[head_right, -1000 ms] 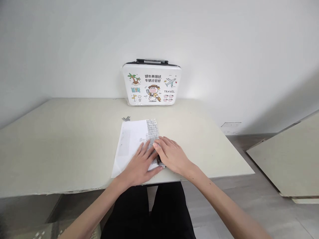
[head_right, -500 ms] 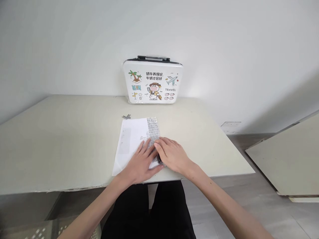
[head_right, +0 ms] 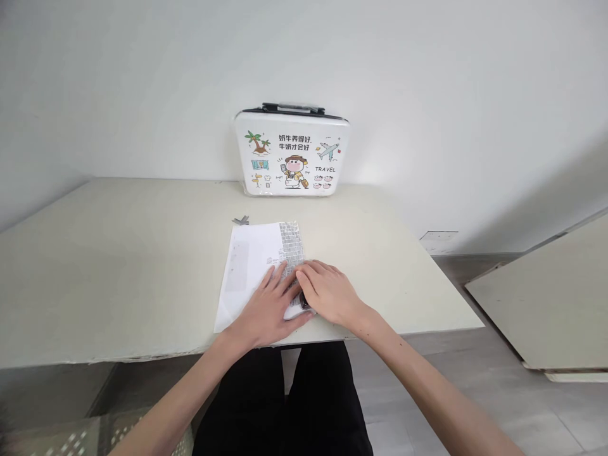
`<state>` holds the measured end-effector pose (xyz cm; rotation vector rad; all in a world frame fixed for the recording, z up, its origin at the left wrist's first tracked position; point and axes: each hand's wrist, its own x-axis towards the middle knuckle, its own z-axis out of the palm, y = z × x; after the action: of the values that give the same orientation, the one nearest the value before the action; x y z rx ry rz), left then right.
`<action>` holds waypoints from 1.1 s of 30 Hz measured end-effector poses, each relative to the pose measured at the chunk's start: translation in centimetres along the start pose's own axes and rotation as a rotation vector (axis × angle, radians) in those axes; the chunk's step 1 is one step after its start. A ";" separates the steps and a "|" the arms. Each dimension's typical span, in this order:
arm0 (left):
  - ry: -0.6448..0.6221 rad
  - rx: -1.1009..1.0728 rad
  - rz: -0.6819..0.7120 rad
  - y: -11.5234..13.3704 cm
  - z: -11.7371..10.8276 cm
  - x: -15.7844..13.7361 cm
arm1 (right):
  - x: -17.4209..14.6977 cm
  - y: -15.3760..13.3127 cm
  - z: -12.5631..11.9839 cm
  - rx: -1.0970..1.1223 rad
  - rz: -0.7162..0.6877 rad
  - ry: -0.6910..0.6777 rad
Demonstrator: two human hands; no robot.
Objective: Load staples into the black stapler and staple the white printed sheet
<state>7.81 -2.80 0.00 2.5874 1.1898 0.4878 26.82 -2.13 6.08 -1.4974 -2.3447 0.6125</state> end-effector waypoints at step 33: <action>0.018 0.047 -0.013 0.4 0.6 -0.2 | -0.2 -0.3 -1.0 0.120 0.132 -0.047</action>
<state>8.15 -3.29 -0.42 2.6183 1.2385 0.4875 27.10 -2.20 7.09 -1.6088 -2.2124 0.8145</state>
